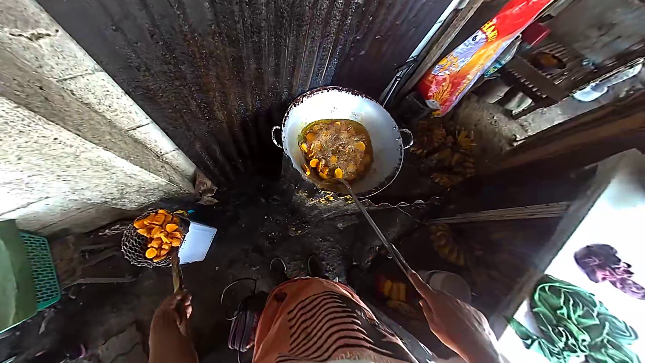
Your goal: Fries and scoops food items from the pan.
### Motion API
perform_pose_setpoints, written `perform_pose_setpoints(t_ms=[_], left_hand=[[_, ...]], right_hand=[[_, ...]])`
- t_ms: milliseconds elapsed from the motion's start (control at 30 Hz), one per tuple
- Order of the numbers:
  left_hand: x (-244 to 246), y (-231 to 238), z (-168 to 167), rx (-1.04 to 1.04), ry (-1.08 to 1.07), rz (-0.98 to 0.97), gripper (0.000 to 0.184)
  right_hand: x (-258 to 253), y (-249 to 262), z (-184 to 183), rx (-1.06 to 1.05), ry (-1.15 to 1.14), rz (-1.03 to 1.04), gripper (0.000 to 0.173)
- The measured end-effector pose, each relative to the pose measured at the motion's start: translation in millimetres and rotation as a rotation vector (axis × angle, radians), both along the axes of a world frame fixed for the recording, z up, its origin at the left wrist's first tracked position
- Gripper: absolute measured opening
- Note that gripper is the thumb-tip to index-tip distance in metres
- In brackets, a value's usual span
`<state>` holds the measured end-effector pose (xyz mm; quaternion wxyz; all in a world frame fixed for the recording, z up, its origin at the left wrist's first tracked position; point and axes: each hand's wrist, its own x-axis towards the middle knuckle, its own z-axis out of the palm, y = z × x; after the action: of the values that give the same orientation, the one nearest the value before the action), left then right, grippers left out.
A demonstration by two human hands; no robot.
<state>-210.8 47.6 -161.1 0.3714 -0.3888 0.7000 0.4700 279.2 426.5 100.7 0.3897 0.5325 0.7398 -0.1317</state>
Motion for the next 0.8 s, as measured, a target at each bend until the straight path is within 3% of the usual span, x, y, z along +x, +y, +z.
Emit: perform_pose_setpoints(t_ms=[333,500,633,800], left_hand=[[6.4,-6.9,18.8,0.004,0.029,0.032,0.012],[33.9,-26.5,32.0,-0.05,0.076,0.056,0.013],[71.7,-37.5,73.8,-0.123,0.148,0.009,0.011],[113.0,-43.8,125.0,-0.155,0.215,-0.087,0.014]], right_hand=[[-90.6,52.1,-88.4,0.026,0.002,-0.035,0.084],[-111.8,90.3,-122.8,-0.057,0.329,-0.205,0.069],[-93.9,100.4,-113.3,-0.129,0.599,-0.385,0.065],[-26.4,54.6,-48.0,-0.148,0.605,-0.392,0.063]])
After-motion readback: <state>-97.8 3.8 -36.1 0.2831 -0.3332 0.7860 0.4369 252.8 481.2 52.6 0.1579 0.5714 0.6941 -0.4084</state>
